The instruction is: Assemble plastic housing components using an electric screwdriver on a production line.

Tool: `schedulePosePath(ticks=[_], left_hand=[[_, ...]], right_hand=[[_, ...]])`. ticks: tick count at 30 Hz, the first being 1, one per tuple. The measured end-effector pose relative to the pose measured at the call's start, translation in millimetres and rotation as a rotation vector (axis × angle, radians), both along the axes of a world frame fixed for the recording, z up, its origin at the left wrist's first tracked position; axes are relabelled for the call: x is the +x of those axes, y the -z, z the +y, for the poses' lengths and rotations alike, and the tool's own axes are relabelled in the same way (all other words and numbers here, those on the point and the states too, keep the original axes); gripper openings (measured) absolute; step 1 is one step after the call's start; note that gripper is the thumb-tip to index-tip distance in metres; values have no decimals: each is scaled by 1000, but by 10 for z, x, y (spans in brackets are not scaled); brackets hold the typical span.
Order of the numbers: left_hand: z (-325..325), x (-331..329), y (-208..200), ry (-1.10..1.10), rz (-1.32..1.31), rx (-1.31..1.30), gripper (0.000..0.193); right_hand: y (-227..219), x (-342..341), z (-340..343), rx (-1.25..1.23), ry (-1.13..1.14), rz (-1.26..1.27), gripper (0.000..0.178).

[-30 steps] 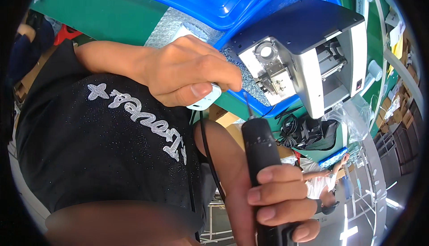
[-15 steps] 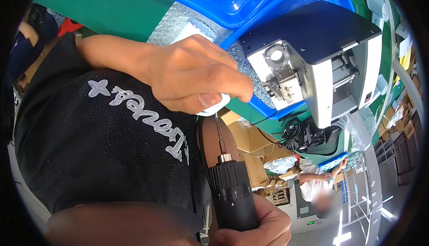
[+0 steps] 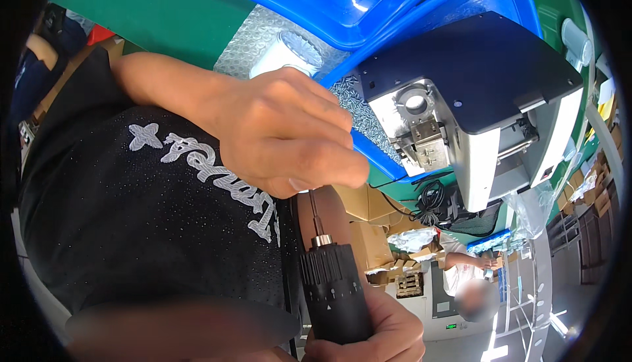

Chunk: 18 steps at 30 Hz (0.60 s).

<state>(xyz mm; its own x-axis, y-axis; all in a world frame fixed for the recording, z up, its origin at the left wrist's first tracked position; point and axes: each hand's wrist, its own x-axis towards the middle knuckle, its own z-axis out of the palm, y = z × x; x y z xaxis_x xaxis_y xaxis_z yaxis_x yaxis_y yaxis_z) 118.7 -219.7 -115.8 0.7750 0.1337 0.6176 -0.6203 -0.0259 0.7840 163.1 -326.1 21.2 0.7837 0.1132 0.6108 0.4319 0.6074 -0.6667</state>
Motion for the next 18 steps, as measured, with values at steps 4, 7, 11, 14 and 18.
schedulePosePath(ticks=[4, 7, 11, 14, 18], left_hand=[[-37, -8, -19, -45, -8, -24, 22], [-27, -12, -8, -31, -3, -19, 21], [26, -7, -4, -17, 19, 28, 18], [14, -14, 3, 10, -25, 18, 16], [39, -17, 69, 59, 34, 51, 27]], right_hand=[[6, -17, 32, -9, 13, -4, 20], [27, -24, 12, -3, 30, -3, 19], [54, -2, 5, 15, 34, 4, 18], [-7, -72, -27, 14, 61, -37, 18], [-66, 62, -336, -15, 34, 9, 19]])
